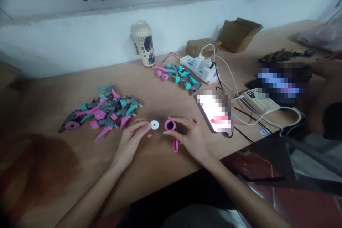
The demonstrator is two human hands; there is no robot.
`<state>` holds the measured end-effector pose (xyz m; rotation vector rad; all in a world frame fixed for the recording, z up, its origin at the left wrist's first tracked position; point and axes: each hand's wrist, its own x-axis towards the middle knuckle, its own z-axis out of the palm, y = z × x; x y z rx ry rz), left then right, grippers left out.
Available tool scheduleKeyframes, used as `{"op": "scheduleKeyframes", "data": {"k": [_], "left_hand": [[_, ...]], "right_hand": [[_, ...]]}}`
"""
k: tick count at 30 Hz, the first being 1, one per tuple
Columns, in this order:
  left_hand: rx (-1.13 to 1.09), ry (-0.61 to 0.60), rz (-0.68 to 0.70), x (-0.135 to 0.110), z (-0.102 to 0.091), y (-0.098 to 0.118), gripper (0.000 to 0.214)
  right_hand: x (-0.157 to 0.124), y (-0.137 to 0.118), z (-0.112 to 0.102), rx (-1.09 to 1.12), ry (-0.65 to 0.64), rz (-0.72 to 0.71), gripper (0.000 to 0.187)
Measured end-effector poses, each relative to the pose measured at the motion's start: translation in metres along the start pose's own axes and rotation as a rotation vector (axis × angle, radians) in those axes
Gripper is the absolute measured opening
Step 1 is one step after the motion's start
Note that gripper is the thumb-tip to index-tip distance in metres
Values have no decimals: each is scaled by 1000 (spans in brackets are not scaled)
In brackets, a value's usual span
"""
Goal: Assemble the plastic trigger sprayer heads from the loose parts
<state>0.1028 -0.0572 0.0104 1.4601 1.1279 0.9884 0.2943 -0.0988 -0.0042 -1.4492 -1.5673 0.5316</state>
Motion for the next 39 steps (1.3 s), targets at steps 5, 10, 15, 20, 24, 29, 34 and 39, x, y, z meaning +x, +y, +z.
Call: {"op": "scheduleKeyframes", "data": {"k": [5,10,15,20,24,29,34,39], "left_hand": [[73,-51,39,-5,0,10,15],[186,-81,175,-8,0,6,11],[360,4,301,-11,4,3,8],[320,18,315,-11,4,1,6],[399,-26,357,-11,3,3,4],[452,-61,353,-10,3,5,9],[502,-73,341,-10,2,7,9],[564,-54,316,-9,2,5,4]], "right_hand": [[-6,-3,14,114,3,-14,31],[-9,-2,26,107,-5,-72,30],[-10,-2,28,114,-24,-84,29],[-10,-4,27,108,-12,-83,30],[-10,-2,27,108,-13,-84,30],[-10,0,27,78,-6,-90,29],[-12,-3,25,-47,7,-113,26],[-14,-9,24,-110,48,-140,22]]}}
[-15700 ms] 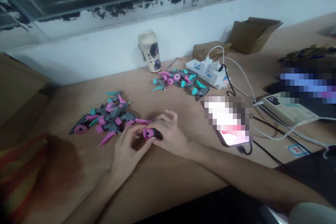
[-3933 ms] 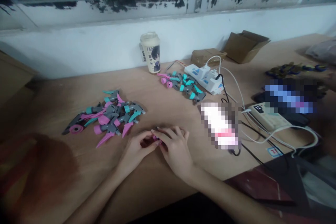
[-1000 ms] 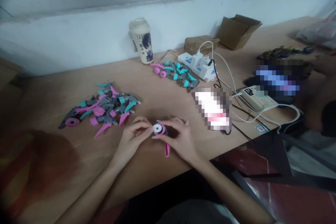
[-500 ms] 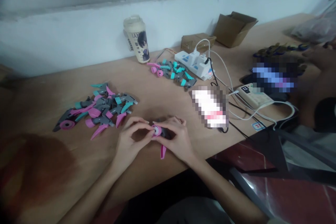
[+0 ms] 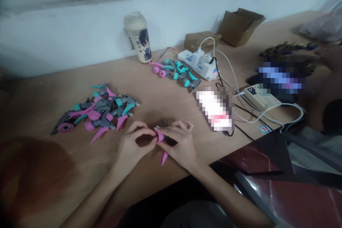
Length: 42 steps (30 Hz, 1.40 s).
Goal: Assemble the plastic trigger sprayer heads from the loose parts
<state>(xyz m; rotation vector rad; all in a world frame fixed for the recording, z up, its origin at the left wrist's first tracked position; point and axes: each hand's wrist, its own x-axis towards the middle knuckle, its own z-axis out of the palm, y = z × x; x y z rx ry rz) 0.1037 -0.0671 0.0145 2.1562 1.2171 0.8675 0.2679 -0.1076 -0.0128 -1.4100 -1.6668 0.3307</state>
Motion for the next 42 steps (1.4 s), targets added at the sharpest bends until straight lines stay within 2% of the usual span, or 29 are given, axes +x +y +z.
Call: {"op": "scheduleKeyframes", "data": {"k": [6,13,20,23,25,28,31,33,35,39,42], "left_hand": [[-39,12,-77,-4,9,0,3],[-103,99,-55,-9,14,7,4],[-70,45,-5,-6,11,-4,9],[-65,58,-2,-4,7,-8,14],[-84,131,-30,-2,5,-11,18],[-153,249,-152,-1,5,-17,20],[-165,293,-268,-1,7,-23,18],[-117,249,-265,-2,9,-25,18],[-63,177,-212,-3,11,-24,18],[-19,94,-140,-5,13,-19,9],[-4,72,-136,-6,15,-19,6]], "right_hand": [[1,-3,1,-60,24,-19,19],[1,-3,3,-45,4,-14,24],[8,2,8,-37,-65,-16,21],[26,6,6,-6,-143,-2,24],[47,5,2,21,-176,5,25],[86,-7,0,-58,-225,27,21],[126,-21,16,-190,-325,-43,24],[149,-27,37,-276,-364,-118,24],[167,-30,62,-331,-377,-125,26],[183,-35,99,-272,-454,-180,27],[185,-37,109,-225,-522,-225,31]]}}
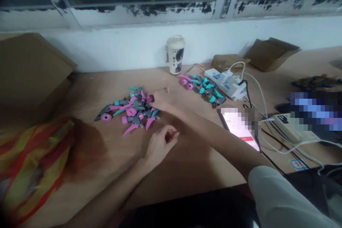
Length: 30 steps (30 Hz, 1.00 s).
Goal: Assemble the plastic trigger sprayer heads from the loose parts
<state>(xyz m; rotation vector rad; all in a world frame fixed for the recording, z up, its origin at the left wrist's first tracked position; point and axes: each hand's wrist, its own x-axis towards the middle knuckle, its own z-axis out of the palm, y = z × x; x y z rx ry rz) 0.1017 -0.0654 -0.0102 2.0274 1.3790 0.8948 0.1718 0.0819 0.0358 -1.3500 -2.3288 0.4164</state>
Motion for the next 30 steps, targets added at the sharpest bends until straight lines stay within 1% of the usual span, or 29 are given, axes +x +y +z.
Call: {"op": "scheduleKeyframes", "data": {"k": [4,6,8,12,16,19,22,26,28,30], "left_hand": [[19,-14,-22,0,1,-3,7],[36,-13,-29,0,1,-4,9],[61,-13,-24,0,1,-4,10],[101,-32,-11,0,0,-5,11],[109,-36,-23,1,-1,-3,11],[106,-33,-20,1,-1,-2,11],[98,-30,-22,0,-2,-2,10],[80,-30,-19,0,-2,-3,9],[67,-33,-16,0,-2,-3,10],[58,-35,-18,0,-3,-3,10]], "right_hand": [[-1,5,-5,92,-43,-49,48],[-3,9,-10,148,-59,-73,52],[-6,15,-15,198,-68,-91,50],[-13,27,-20,265,-70,-86,38],[-17,35,-23,273,-50,-70,30],[-17,41,-26,222,-34,-59,30],[-14,55,-36,118,-6,-37,28],[-11,92,-60,-97,49,31,25],[-13,114,-71,-212,66,76,36],[-15,133,-78,-305,73,120,44]]}}
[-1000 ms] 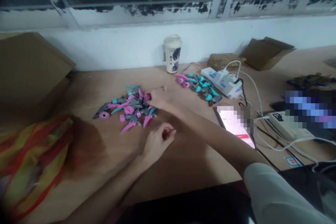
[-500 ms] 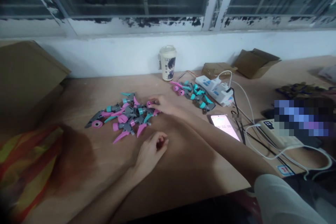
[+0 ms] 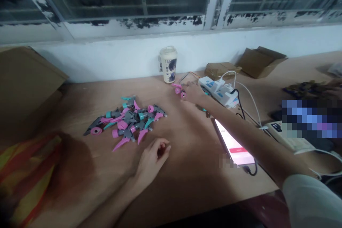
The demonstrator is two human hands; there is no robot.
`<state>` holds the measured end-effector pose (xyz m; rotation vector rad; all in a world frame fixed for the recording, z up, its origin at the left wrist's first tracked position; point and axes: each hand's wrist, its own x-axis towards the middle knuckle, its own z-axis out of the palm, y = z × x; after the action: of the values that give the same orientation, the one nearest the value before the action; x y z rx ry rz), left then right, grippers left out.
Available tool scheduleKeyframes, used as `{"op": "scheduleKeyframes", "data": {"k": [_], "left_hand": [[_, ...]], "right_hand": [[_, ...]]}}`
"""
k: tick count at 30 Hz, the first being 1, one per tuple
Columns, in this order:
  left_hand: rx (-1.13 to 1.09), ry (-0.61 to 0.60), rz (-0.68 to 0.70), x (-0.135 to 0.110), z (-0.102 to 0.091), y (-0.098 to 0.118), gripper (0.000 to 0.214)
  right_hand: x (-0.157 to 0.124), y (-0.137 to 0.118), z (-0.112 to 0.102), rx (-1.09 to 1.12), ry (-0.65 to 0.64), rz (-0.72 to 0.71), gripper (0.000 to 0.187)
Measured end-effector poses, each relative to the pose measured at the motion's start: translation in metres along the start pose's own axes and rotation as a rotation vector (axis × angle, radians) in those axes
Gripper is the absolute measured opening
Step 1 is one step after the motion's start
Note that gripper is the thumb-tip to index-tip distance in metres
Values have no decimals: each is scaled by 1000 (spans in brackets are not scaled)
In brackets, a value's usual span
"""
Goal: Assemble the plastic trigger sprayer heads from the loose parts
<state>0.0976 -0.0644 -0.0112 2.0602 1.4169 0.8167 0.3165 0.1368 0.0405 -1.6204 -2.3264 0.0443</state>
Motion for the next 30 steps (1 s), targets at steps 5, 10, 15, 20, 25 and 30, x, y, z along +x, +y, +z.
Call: {"op": "scheduleKeyframes", "data": {"k": [5,10,15,20,25,30], "left_hand": [[-8,4,-15,1,1,0,10],[-19,6,-32,2,0,0,10],[-62,0,-33,3,-4,3,12],[-110,4,-60,4,-7,7,16],[-196,14,-104,6,-7,9,12],[-303,-13,-43,6,-5,11,17]], "right_hand": [[-3,21,16,-111,8,35,39],[-4,19,23,-118,71,61,35],[-18,13,-19,116,311,154,32],[-76,-16,-49,277,367,84,30],[-151,-63,-20,186,274,-65,22],[-190,-91,-2,179,238,-111,19]]}}
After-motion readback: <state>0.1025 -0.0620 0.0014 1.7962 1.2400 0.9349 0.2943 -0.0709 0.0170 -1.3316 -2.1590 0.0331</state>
